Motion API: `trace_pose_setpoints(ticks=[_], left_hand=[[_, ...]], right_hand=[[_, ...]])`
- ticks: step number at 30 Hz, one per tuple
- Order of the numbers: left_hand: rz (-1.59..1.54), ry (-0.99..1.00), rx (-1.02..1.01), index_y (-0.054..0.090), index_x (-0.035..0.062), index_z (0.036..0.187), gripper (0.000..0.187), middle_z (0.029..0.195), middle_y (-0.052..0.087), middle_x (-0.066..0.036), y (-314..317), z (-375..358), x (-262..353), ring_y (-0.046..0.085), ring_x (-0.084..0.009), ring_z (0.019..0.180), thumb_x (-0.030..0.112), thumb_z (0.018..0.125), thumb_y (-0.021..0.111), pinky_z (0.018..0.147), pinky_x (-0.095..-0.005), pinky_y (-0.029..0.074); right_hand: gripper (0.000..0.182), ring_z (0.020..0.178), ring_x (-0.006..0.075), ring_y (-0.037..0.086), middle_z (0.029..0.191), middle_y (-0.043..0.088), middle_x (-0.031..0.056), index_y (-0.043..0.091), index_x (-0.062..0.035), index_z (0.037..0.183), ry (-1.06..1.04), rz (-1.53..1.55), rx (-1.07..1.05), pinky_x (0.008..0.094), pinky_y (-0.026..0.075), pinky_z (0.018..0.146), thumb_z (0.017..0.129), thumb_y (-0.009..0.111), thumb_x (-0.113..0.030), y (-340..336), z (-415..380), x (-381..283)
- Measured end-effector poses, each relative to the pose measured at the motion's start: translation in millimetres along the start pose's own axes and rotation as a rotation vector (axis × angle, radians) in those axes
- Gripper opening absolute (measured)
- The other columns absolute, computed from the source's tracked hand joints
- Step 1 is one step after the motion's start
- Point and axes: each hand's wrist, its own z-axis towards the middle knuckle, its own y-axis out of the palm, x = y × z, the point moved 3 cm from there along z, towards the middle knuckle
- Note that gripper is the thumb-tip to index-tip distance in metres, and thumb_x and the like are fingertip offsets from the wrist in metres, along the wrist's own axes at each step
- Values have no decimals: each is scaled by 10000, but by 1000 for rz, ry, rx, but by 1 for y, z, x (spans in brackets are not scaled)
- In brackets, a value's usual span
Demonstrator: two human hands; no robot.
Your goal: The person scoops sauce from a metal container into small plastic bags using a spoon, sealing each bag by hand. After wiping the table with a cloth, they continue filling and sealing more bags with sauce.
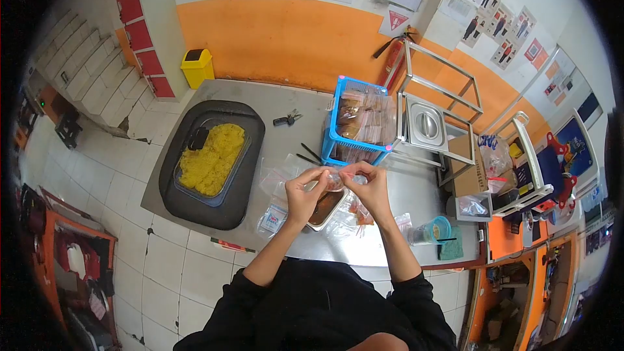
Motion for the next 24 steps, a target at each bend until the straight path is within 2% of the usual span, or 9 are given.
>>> trace_pose_setpoints(ticks=[6,14,16,17,18,20,21,24], left_hand=[[72,56,-10,682,-22,933,132,881,677,-82,1,0,-1,613,-111,813,6,819,622,742,-241,474],[-8,-29,-165,677,-37,914,113,904,659,-76,25,-4,0,604,-111,838,-17,814,628,765,-232,468],[-58,3,-165,671,-50,913,123,872,657,-74,35,-5,0,603,-103,790,-18,796,649,705,-215,480],[-93,-51,-147,679,-39,890,111,838,668,-70,40,-7,-1,600,-96,759,0,787,668,765,-251,470],[-96,-58,-166,679,-39,890,111,838,668,-70,43,-7,-4,600,-96,759,0,787,668,765,-251,470],[113,114,-190,689,-13,876,106,797,681,-63,50,-6,-9,602,-93,734,26,778,687,858,-307,435],[105,110,-188,693,0,866,109,769,686,-67,55,-6,-8,606,-111,710,46,768,700,917,-345,396],[144,177,-237,690,0,872,112,783,686,-79,73,-5,-8,626,-148,719,43,769,693,906,-345,405]], right_hand=[[85,735,111,589,774,666,75,682,17,810,-34,-15,21,255,462,719,740,687,-32,-3,-5,-8],[71,755,124,593,760,661,72,691,11,794,-10,-30,94,264,458,725,732,689,-23,-23,-22,-6],[78,756,126,587,762,662,71,693,9,795,21,48,107,262,454,728,724,694,-22,-29,-26,1],[86,748,122,578,759,661,69,692,8,797,13,31,132,255,449,729,718,701,-25,-33,-29,3],[86,748,122,578,759,661,69,692,8,797,21,28,151,255,449,729,718,701,-25,-37,-32,4],[94,770,118,586,800,657,84,688,18,815,23,-14,168,248,448,736,725,700,-8,-44,-38,1],[93,768,119,585,794,654,79,689,17,813,33,-16,198,247,446,733,723,694,-1,-48,-41,0],[90,766,120,586,788,651,74,690,14,813,60,29,240,245,444,730,725,693,0,-62,-47,3]])
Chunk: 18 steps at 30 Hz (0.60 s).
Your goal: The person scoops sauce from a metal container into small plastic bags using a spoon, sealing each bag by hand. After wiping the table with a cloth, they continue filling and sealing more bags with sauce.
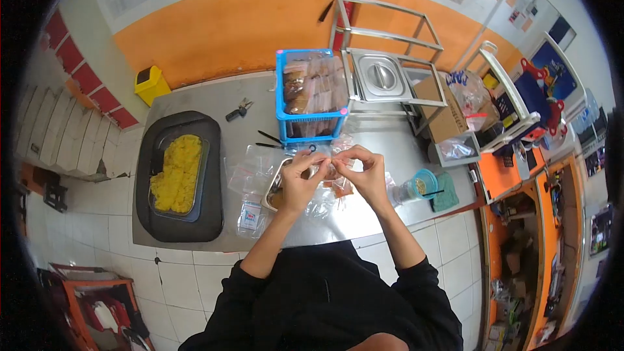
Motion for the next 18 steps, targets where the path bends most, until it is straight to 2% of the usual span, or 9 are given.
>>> trace_pose_setpoints(ticks=[2,4,5,6,9,12,14,16,18], left_hand=[[48,1,-60,685,0,869,116,778,683,-86,10,7,4,643,-177,744,46,763,693,890,-344,414],[70,-47,-177,684,5,877,107,831,671,-63,24,13,-1,622,-139,811,62,787,672,922,-332,407],[-3,-192,-299,642,4,999,238,971,650,-87,29,13,-9,610,-166,913,85,778,678,926,-337,413],[-5,-195,-304,642,4,999,238,971,650,-87,32,12,-11,610,-166,913,85,778,678,926,-337,413],[116,-31,-417,471,12,1238,510,1236,516,-112,32,3,-14,524,-206,1082,89,773,666,916,-326,417],[84,-76,-251,513,20,1184,470,1160,567,-143,17,-10,-22,579,-236,980,91,750,678,862,-341,454],[92,-133,-237,495,4,1197,472,1187,553,-132,3,-21,-29,557,-218,1018,70,761,662,879,-330,442],[94,-229,-170,483,5,1211,480,1213,535,-115,-13,-30,-35,534,-205,1051,53,765,654,896,-322,428],[63,-227,-107,479,9,1219,468,1226,523,-95,-28,-38,-40,528,-196,1045,63,782,639,910,-317,414]], right_hand=[[126,762,120,579,766,649,70,687,14,824,-17,-20,7,264,457,725,726,710,-63,-15,4,15],[126,743,115,582,762,652,66,688,6,816,-15,-48,-26,260,454,720,721,709,-75,-30,9,24],[124,729,111,592,751,657,60,689,-6,810,22,-16,-78,262,450,712,716,703,-86,-37,10,29],[124,729,111,592,751,657,60,689,-6,810,25,-17,-75,262,450,712,716,703,-86,-47,9,35],[116,719,125,616,750,672,66,694,-22,787,166,-213,-407,273,465,716,713,694,-111,-63,-3,85],[116,710,156,629,757,679,94,702,-35,790,298,-267,-533,295,485,710,693,690,-98,-66,-22,145],[145,735,161,632,763,671,89,697,-40,802,344,-308,-571,310,494,729,676,726,-106,-61,-30,180],[248,828,229,624,889,645,101,697,-76,880,355,-605,-454,329,495,754,654,760,-156,-53,-35,200],[389,1049,296,520,1089,549,106,651,-176,1052,253,-731,-334,449,417,864,680,736,-251,-31,-35,186]])
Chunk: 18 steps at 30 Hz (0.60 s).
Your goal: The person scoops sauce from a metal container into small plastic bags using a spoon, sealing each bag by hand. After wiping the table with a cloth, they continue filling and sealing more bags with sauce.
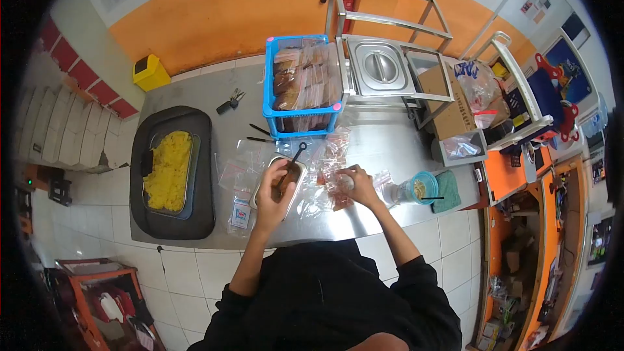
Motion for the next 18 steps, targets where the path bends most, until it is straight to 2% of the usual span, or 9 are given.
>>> trace_pose_setpoints(ticks=[2,4,5,8,10,13,14,16,18], left_hand=[[55,-48,105,476,13,1226,448,1235,517,-92,-14,-5,3,530,-193,1030,76,806,619,914,-316,410],[17,-57,158,477,15,1227,423,1236,520,-97,-18,-9,2,531,-188,1020,80,826,597,912,-314,409],[24,-71,170,479,15,1225,416,1233,522,-99,-20,-10,3,535,-186,1015,77,830,593,907,-312,411],[34,-68,196,481,13,1220,402,1229,524,-104,-24,-14,3,541,-182,1007,72,836,586,900,-309,415],[34,-53,204,482,11,1217,396,1227,525,-106,-25,-16,3,544,-180,1004,70,839,584,898,-308,416],[28,-64,224,513,13,1181,350,1176,560,-104,-26,-22,2,565,-172,966,65,843,582,876,-298,430],[49,-111,190,529,14,1163,326,1135,582,-97,-26,-24,-2,579,-161,929,67,846,585,845,-290,449],[68,-154,157,546,15,1144,302,1095,604,-90,-24,-29,-9,593,-151,893,69,849,588,813,-281,467],[20,-254,-6,562,22,1129,284,1032,625,-84,-13,-35,-18,610,-129,835,72,851,601,744,-254,491]], right_hand=[[375,1081,277,484,1117,512,93,620,-190,1086,-174,-149,-68,508,368,894,718,677,-232,19,3,-24],[401,1090,269,461,1143,497,90,596,-147,1113,-332,-308,55,507,342,919,736,662,-265,40,-1,-47],[417,1118,269,446,1185,483,88,571,-113,1140,-348,-353,137,510,330,935,767,636,-288,51,-1,-54],[368,1150,267,415,1212,464,86,599,-128,1117,-318,-453,269,510,306,928,793,616,-302,95,6,-42],[305,1164,269,411,1224,467,77,632,-128,1073,-334,-497,260,502,299,939,817,592,-288,103,3,-40],[165,1119,248,447,1139,531,37,706,-150,913,-334,-303,330,463,291,944,803,630,-247,91,-9,-43],[165,1119,248,447,1139,531,37,706,-150,913,-336,-304,333,463,291,944,803,630,-247,83,-15,-49],[173,1095,229,462,1111,548,18,713,-163,937,-190,-27,322,438,294,931,774,667,-198,64,-30,-50],[215,1071,217,472,1102,556,10,711,-177,970,-174,53,328,422,293,921,757,688,-162,42,-46,-62]])
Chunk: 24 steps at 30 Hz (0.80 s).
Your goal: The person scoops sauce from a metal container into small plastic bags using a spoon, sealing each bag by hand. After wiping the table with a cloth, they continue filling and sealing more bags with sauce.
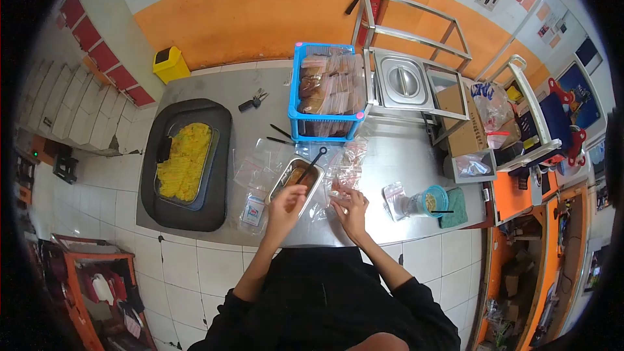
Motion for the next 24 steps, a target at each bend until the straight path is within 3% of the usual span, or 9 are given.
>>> trace_pose_setpoints(ticks=[2,5,8,13,16,18,19,22,24], left_hand=[[-37,-49,-48,559,1,1131,302,1008,630,-94,9,-2,-14,617,-126,855,90,850,624,725,-237,499],[-339,-244,-137,561,-22,1142,311,1032,624,-83,21,-2,-17,607,-136,928,89,859,629,808,-244,483],[-524,-312,-212,581,-32,1109,296,1013,634,-92,16,-2,8,613,-134,911,62,836,650,794,-246,498],[-560,-283,-120,615,-47,1032,252,939,657,-99,5,-6,5,629,-129,842,35,803,679,750,-230,508],[-575,-277,-52,626,-51,999,235,897,669,-97,1,-11,6,635,-124,801,22,786,693,714,-217,503],[-575,-272,-32,628,-51,986,230,888,670,-98,-2,-14,8,636,-120,781,20,779,699,691,-213,503],[-574,-283,-30,629,-43,973,221,875,671,-96,-4,-16,9,636,-116,768,21,775,704,679,-210,499],[-564,-295,-22,632,-28,952,206,858,673,-90,-10,-19,-3,635,-109,749,21,768,711,663,-204,495],[-556,-295,-18,633,-20,945,200,854,673,-86,-14,-21,-10,634,-107,743,21,766,713,660,-202,495]], right_hand=[[222,1056,223,478,1097,563,13,710,-190,973,-30,25,65,418,289,920,755,694,-156,-28,-2,-23],[257,1053,234,478,1091,565,10,705,-207,994,-102,-36,126,410,287,916,743,704,-149,-51,-3,-52],[291,1056,238,476,1095,562,18,694,-204,1022,-171,-94,151,409,289,908,737,709,-146,-57,-2,-66],[349,1056,242,475,1108,548,53,658,-158,1069,-112,-41,181,404,304,891,726,724,-155,-64,6,-93],[377,953,231,533,1009,580,70,637,-98,1057,-138,115,106,367,377,829,702,754,-145,-63,7,-111],[378,798,213,569,859,600,76,638,-58,1013,-10,444,-25,332,431,736,668,784,-118,-56,10,-116],[370,731,168,603,791,622,73,632,-15,999,-53,412,-5,295,481,695,668,787,-72,-55,12,-118],[296,795,136,628,846,644,77,627,18,981,149,665,-180,270,510,732,721,753,-46,-33,12,-104],[247,775,130,634,837,650,88,631,22,961,167,762,-233,257,511,711,740,723,-38,-25,12,-98]])
